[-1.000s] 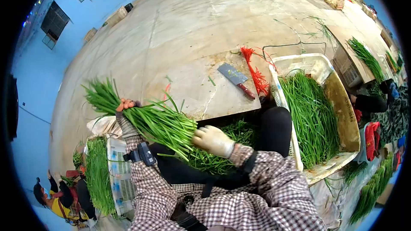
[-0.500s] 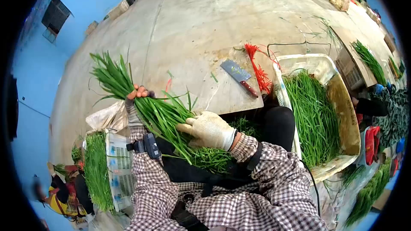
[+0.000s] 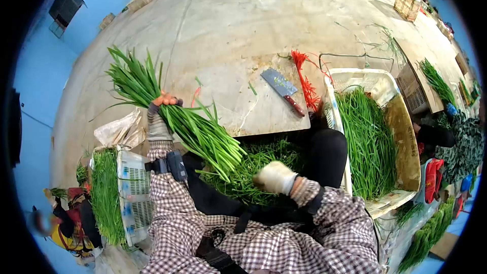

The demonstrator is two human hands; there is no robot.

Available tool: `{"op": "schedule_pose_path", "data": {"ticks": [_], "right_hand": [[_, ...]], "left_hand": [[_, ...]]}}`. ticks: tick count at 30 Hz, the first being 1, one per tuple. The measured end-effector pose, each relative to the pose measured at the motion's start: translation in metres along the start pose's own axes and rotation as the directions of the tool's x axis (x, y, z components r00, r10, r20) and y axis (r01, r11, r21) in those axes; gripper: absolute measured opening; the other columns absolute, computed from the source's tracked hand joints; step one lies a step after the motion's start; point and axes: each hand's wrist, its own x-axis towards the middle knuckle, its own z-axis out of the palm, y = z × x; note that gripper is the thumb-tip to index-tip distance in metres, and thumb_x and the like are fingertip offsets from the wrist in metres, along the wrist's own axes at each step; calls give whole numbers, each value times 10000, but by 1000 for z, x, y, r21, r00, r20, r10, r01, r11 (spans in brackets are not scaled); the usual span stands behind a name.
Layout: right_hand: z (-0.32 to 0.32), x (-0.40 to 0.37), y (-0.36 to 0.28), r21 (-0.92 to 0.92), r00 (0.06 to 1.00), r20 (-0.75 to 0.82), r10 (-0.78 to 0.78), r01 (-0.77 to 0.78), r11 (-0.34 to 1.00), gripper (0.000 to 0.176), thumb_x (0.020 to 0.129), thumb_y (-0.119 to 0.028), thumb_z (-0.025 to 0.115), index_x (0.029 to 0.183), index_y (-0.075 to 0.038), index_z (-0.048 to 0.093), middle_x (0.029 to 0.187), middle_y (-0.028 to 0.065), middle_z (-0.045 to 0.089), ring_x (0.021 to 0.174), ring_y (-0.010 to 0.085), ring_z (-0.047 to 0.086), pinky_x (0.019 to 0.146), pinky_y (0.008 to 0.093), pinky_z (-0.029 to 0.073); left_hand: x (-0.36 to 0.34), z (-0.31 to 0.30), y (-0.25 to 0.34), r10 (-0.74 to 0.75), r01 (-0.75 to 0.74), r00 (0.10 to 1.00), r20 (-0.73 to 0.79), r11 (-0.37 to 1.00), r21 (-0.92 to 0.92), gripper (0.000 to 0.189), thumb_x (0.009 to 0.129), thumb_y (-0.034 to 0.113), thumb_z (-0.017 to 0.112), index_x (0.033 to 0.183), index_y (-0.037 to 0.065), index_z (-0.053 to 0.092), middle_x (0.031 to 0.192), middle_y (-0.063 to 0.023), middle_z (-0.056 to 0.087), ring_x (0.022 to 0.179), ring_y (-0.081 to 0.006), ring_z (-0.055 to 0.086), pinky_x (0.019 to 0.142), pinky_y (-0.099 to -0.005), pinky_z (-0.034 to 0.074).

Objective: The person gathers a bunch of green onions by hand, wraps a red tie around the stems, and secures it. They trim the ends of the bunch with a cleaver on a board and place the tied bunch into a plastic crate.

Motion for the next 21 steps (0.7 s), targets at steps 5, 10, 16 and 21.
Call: {"op": "schedule_pose_path", "data": {"ticks": [5, 10, 16, 21], "right_hand": [[-75, 9, -18, 192, 657, -750, 81, 99, 976, 226, 733, -236, 651, 927, -128, 608, 792, 68, 557, 699, 281, 586, 590, 378, 471], [-65, 37, -37, 287, 630, -759, 164, 98, 953, 393, 685, -230, 693, 1036, -92, 583, 898, 90, 562, 791, 295, 584, 665, 387, 478], [-59, 43, -51, 317, 501, -807, 313, -79, 945, 338, 712, -194, 663, 1021, -76, 588, 858, 102, 581, 734, 310, 576, 633, 401, 456], [-42, 39, -33, 254, 448, -859, 248, -47, 966, 293, 703, -109, 628, 993, -79, 600, 839, 78, 588, 682, 284, 574, 580, 375, 447]], "left_hand": [[3, -1, 0, -28, 30, 999, 45, 999, -38, 137, 837, 79, 561, 967, 41, 541, 779, -24, 522, 799, -172, 540, 864, -346, 423], [5, -1, -11, 10, -7, 999, 39, 998, -55, 112, 851, 100, 552, 954, 58, 542, 782, -15, 520, 832, -161, 534, 857, -352, 436], [-1, 7, -22, 42, -42, 998, -37, 999, 7, 49, 854, 120, 560, 859, 88, 523, 788, 2, 528, 855, -149, 529, 827, -346, 464], [-3, 4, -24, 72, -69, 990, -120, 997, 30, 68, 833, 113, 581, 824, 85, 520, 781, -5, 535, 824, -156, 535, 826, -355, 457]]}}
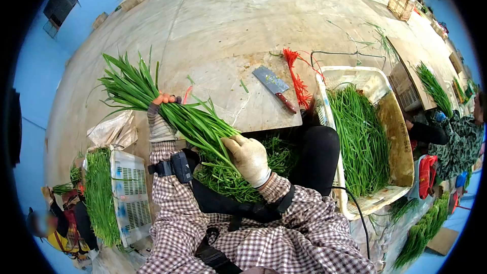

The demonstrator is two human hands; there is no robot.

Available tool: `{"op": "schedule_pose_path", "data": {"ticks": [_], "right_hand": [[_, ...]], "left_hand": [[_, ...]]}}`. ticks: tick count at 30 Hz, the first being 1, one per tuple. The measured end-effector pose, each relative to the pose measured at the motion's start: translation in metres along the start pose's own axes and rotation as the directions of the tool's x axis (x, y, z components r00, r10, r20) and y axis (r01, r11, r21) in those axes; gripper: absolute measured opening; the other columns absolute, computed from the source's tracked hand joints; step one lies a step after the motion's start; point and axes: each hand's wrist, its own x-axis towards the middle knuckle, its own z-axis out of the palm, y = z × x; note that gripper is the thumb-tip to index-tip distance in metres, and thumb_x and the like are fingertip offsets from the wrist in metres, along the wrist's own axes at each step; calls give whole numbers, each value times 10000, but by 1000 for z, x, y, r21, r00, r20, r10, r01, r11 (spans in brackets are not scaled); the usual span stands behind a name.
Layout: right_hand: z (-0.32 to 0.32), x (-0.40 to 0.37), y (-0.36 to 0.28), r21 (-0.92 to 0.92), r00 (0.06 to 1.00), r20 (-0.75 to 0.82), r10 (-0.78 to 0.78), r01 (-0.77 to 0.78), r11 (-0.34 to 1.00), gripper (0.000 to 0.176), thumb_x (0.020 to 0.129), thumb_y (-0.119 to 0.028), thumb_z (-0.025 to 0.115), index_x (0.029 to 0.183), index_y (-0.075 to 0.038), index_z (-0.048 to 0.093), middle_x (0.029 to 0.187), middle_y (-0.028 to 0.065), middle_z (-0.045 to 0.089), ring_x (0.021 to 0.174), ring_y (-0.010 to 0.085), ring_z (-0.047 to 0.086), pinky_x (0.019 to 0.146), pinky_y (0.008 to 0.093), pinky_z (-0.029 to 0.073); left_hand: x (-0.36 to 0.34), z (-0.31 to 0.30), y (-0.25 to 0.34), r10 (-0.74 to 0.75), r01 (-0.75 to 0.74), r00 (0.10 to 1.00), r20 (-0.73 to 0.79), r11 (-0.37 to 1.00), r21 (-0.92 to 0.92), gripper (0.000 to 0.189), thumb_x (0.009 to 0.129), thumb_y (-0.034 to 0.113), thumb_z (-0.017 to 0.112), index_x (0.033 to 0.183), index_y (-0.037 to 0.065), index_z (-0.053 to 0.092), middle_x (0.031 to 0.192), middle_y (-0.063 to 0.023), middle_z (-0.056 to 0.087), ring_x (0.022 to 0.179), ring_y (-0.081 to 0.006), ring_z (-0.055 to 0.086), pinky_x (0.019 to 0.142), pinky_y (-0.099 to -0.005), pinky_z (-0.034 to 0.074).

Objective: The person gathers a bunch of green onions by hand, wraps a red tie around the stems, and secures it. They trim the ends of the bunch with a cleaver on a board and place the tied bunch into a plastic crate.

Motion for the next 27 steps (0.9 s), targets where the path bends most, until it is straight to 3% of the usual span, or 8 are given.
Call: {"op": "schedule_pose_path", "data": {"ticks": [3, 5, 7, 9, 13, 20, 25, 27], "right_hand": [[-8, -13, 12, -19, 1000, 24, 16, -15, 1000, 213, 717, -109, 623, 925, -82, 591, 814, 78, 579, 672, 270, 573, 569, 383, 448], [-10, -40, 36, -143, 929, 369, -42, 101, 985, 123, 753, -172, 596, 838, -85, 576, 775, 75, 561, 646, 279, 580, 559, 397, 462], [1, -79, 75, -280, 487, 862, 138, 231, 932, 225, 790, -273, 576, 935, -107, 618, 840, 71, 590, 699, 268, 611, 588, 377, 490], [-18, -79, 68, -331, 553, 810, 194, 160, 930, 296, 772, -325, 618, 991, -127, 616, 882, 72, 591, 707, 252, 611, 595, 362, 487], [-48, -6, 4, -169, 967, 222, -127, 166, 971, 438, 694, -324, 696, 1078, -149, 577, 923, 27, 562, 783, 187, 583, 648, 321, 460], [2, 11, 28, -191, 901, 384, -202, 291, 937, 179, 774, -232, 600, 924, -135, 599, 871, 48, 558, 804, 223, 574, 689, 353, 459], [17, -75, 56, -181, 345, 932, 110, 183, 966, 289, 774, -308, 616, 1015, -149, 605, 940, 53, 577, 812, 253, 611, 687, 395, 503], [17, -77, 54, -60, 646, 761, 68, -35, 998, 466, 743, -378, 669, 1135, -148, 565, 950, 77, 612, 862, 287, 611, 734, 390, 502]], "left_hand": [[0, -4, 2, 56, -56, 997, -49, 998, -7, 76, 809, 98, 591, 798, 80, 518, 764, -14, 541, 793, -169, 539, 828, -360, 445], [0, -5, 11, 55, -59, 992, -111, 998, -32, 80, 788, 85, 597, 773, 74, 519, 745, -25, 544, 776, -181, 539, 836, -361, 434], [1, -6, 17, 111, -114, 974, -195, 993, -5, 94, 784, 103, 605, 763, 67, 521, 738, -40, 542, 753, -187, 537, 810, -364, 448], [6, -8, 22, 160, -133, 940, -300, 985, 109, 112, 777, 120, 615, 761, 56, 524, 734, -53, 541, 723, -194, 536, 759, -362, 465], [11, 3, 18, 267, -145, 879, -395, 939, 313, 162, 755, 163, 639, 734, 43, 533, 673, -67, 544, 634, -190, 540, 636, -315, 481], [14, 22, 12, 243, -42, 822, -515, 927, 372, 174, 747, 177, 648, 737, 44, 537, 688, -74, 568, 603, -178, 544, 595, -305, 479], [26, -19, 25, 281, -189, 816, -505, 956, 226, 151, 754, 144, 643, 768, 56, 522, 688, -47, 540, 632, -183, 527, 635, -303, 468], [24, -27, 26, 253, -194, 750, -611, 968, 162, 147, 754, 145, 636, 787, 64, 519, 713, -40, 546, 668, -180, 532, 673, -320, 465]]}}
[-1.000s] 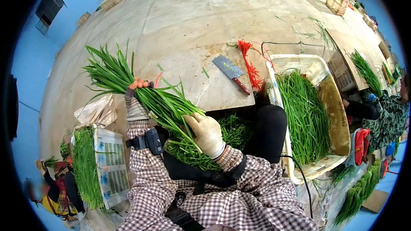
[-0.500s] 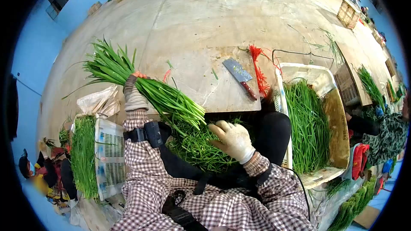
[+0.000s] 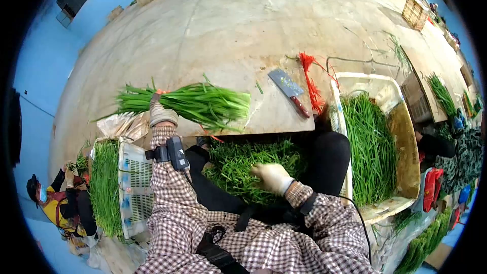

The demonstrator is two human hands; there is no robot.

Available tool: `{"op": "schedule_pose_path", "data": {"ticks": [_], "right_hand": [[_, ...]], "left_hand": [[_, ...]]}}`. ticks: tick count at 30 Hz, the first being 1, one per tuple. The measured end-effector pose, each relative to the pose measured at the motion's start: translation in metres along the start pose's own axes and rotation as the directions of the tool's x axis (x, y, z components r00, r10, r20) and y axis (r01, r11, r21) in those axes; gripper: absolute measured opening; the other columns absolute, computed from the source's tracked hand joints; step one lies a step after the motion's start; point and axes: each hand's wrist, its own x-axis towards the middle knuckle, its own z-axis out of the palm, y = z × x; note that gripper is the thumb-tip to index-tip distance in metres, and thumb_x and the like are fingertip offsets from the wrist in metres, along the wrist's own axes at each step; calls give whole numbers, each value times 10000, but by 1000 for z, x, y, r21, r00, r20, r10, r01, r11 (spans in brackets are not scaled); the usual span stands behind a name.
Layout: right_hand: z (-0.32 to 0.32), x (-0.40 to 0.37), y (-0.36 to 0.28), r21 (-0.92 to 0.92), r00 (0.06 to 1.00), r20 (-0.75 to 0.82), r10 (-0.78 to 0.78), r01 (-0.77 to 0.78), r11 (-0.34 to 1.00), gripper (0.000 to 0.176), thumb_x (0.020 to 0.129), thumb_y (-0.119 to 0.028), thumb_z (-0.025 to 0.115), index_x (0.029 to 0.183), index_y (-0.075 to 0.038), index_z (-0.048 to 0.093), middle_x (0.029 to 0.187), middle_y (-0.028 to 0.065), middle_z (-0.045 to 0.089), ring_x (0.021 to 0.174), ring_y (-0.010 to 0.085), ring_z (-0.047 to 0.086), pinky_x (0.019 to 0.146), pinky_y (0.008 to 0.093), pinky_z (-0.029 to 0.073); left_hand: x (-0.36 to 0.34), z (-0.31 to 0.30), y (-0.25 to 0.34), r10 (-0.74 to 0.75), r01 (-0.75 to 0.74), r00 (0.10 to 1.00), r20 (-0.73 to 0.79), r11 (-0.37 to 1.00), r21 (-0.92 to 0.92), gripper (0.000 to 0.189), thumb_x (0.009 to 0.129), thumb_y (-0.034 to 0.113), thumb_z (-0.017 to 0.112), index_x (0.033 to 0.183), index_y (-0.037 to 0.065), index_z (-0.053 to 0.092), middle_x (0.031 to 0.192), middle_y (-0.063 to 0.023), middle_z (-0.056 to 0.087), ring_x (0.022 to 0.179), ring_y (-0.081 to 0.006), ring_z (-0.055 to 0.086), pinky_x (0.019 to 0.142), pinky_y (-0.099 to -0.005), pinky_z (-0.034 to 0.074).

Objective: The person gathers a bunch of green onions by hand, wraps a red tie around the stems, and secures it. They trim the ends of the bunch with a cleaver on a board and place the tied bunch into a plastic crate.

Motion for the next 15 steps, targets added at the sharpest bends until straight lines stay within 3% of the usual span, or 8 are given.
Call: {"op": "schedule_pose_path", "data": {"ticks": [4, 6, 8, 9, 10, 12, 14, 15], "right_hand": [[-11, 58, -35, 599, 814, -560, 156, 267, 755, 503, 803, -377, 635, 1145, -26, 524, 921, 95, 623, 820, 199, 613, 663, 310, 489], [-50, 73, -58, 983, 931, -172, 321, 138, 124, 448, 851, -364, 584, 1125, -16, 516, 838, 43, 591, 726, 104, 558, 587, 234, 434], [-50, 100, -50, 886, 979, -72, 189, 150, -438, 362, 881, -341, 543, 1084, -42, 517, 766, -16, 527, 642, 56, 475, 545, 191, 373], [-50, 104, -50, 839, 974, 8, 226, 116, -531, 294, 898, -316, 516, 1015, -46, 526, 726, -26, 500, 604, 50, 446, 529, 186, 360], [-46, 104, -46, 836, 972, 4, 233, 125, -535, 294, 898, -316, 516, 1015, -46, 526, 726, -26, 500, 604, 50, 446, 529, 186, 360], [-36, 105, -35, 921, 938, -143, 315, 243, -304, 249, 916, -283, 484, 978, -47, 534, 711, -33, 489, 587, 48, 431, 519, 184, 346], [-40, 68, -33, 928, 897, -349, 273, 292, 230, 238, 920, -257, 484, 947, -30, 548, 699, -32, 469, 574, 40, 400, 495, 187, 310], [-28, 53, -15, 925, 917, -343, 203, 291, 245, 240, 915, -245, 498, 920, -12, 558, 678, -30, 469, 554, 41, 395, 485, 182, 303]], "left_hand": [[27, -26, -14, -211, 189, 969, -127, 968, -164, 165, 738, 221, 639, 791, 94, 548, 814, -42, 597, 814, -251, 562, 828, -437, 449], [38, -43, -26, -181, 154, 976, -123, 968, -198, 196, 737, 256, 627, 838, 97, 574, 913, -56, 618, 891, -285, 559, 881, -485, 415], [19, -36, -24, -260, 226, 948, -184, 956, -188, 232, 743, 273, 620, 893, 100, 586, 993, -76, 622, 940, -304, 558, 899, -493, 405], [4, -31, -22, -313, 284, 934, -174, 943, -174, 301, 743, 288, 624, 977, 103, 584, 1079, -94, 603, 997, -314, 546, 910, -497, 399], [-19, -18, -16, -347, 321, 919, -189, 934, -155, 351, 756, 293, 616, 1049, 106, 567, 1142, -107, 576, 1051, -319, 523, 930, -497, 389], [-24, -19, -15, -390, 350, 897, -209, 914, -205, 362, 777, 295, 597, 1084, 108, 560, 1168, -100, 565, 1072, -321, 510, 939, -496, 385], [-15, -29, -14, -404, 363, 871, -281, 913, -188, 373, 790, 301, 582, 1106, 103, 567, 1184, -87, 565, 1079, -326, 503, 943, -499, 382], [-12, -33, -12, -418, 375, 864, -280, 906, -195, 374, 789, 301, 582, 1104, 100, 569, 1183, -88, 567, 1081, -320, 503, 945, -493, 382]]}}
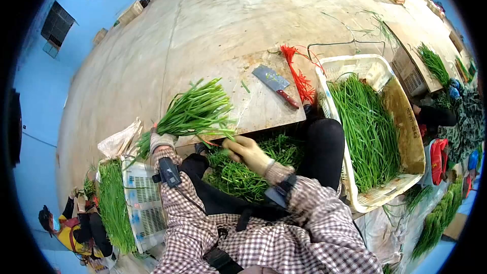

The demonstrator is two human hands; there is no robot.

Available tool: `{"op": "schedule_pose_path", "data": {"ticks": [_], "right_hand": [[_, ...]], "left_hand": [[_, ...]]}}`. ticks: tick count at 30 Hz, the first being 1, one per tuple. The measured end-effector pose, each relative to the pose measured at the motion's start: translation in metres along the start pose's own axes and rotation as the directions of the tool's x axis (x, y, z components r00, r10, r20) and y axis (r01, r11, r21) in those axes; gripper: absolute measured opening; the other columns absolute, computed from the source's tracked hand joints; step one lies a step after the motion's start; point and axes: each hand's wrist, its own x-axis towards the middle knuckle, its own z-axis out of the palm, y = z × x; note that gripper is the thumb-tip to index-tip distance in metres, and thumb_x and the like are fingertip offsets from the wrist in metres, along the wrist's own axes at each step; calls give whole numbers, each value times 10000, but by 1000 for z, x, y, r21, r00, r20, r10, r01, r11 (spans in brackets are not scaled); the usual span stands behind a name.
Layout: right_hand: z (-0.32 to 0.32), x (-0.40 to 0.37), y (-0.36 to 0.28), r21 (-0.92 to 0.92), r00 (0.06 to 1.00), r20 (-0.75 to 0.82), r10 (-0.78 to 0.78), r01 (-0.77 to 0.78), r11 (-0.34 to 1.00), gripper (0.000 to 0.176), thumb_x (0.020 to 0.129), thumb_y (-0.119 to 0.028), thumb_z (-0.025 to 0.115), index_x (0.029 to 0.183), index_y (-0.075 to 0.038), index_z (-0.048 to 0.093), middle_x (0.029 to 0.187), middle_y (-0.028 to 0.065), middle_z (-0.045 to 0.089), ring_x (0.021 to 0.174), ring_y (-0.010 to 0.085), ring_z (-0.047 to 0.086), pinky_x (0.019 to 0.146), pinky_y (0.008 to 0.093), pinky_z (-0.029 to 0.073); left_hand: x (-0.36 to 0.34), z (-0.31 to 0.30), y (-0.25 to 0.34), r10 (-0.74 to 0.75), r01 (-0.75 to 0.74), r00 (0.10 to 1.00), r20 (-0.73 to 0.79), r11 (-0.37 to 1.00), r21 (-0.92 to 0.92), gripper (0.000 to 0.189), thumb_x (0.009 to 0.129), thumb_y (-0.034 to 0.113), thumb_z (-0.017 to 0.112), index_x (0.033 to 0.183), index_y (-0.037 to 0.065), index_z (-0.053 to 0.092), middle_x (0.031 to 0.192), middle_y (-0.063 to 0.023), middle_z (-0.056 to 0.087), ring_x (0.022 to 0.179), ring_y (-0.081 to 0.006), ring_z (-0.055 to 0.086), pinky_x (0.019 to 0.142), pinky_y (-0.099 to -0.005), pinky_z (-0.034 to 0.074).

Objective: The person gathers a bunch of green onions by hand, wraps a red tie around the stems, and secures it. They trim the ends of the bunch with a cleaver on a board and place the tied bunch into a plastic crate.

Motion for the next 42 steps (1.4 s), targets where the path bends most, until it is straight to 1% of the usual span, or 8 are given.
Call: {"op": "schedule_pose_path", "data": {"ticks": [5, 9, 17, 24, 26, 29, 34, 42], "right_hand": [[-62, -67, -12, -355, 905, 179, 386, -307, 883, 230, 862, -274, 585, 924, -61, 648, 694, 21, 623, 547, 114, 546, 564, 213, 457], [-44, -60, -39, -994, 936, 101, 338, 86, 62, 433, 717, -342, 689, 1062, -101, 587, 999, 98, 579, 872, 262, 605, 692, 394, 500], [15, 46, -78, -977, 765, -12, -644, 128, 169, 235, 688, -235, 705, 872, -112, 625, 1006, 61, 552, 921, 242, 541, 762, 367, 430], [-35, 12, -61, -398, 748, -408, -524, 371, 839, 39, 806, -35, 591, 790, -14, 561, 802, 39, 524, 782, 128, 499, 722, 250, 424], [-71, -15, -60, -31, 976, 78, -201, 204, 978, 113, 833, -102, 603, 825, 5, 568, 850, 21, 554, 782, 106, 509, 735, 245, 430], [-74, -18, -59, -528, 880, 306, 364, -162, 834, 211, 841, -160, 626, 967, 9, 610, 950, 51, 603, 880, 126, 561, 799, 276, 451], [-54, 36, -21, 9, 973, -228, 44, -44, 999, 400, 859, -114, 575, 1222, 21, 473, 1060, 97, 582, 936, 170, 568, 836, 295, 456], [-55, 51, 6, -182, 985, -144, -95, 68, 981, 283, 865, -101, 582, 1117, 23, 555, 962, 62, 619, 814, 123, 592, 691, 267, 499]], "left_hand": [[40, -29, 31, 75, -76, 994, 82, 997, 10, 393, 794, 357, 564, 1087, 97, 586, 1189, -91, 566, 1052, -328, 513, 936, -497, 372], [9, -12, 24, 123, -122, 992, -4, 989, 81, 468, 815, 387, 546, 1178, 91, 542, 1233, -95, 540, 1126, -330, 480, 960, -516, 351], [3, -15, 12, 121, -131, 989, 84, 983, 128, 424, 817, 369, 554, 1141, 95, 562, 1207, -104, 554, 1100, -331, 497, 942, -524, 371], [8, -29, 16, 128, -130, 991, 31, 988, 83, 389, 807, 336, 577, 1098, 77, 571, 1167, -117, 568, 1064, -327, 518, 946, -523, 378], [7, -32, 21, 111, -114, 992, 59, 992, 60, 401, 803, 342, 591, 1109, 83, 564, 1149, -122, 570, 1073, -318, 514, 948, -524, 381], [22, -45, 19, 77, -121, 959, 273, 982, 147, 420, 805, 401, 584, 1083, 87, 570, 1134, -121, 577, 1045, -327, 523, 913, -514, 411], [18, -43, -9, 193, -233, 922, 337, 969, 82, 261, 802, 310, 582, 911, 73, 565, 917, -90, 590, 831, -264, 558, 796, -421, 462], [14, -29, -17, 130, -59, 974, 187, 936, -346, 131, 764, 155, 628, 704, 76, 542, 702, -55, 592, 662, -208, 575, 704, -361, 500]]}}
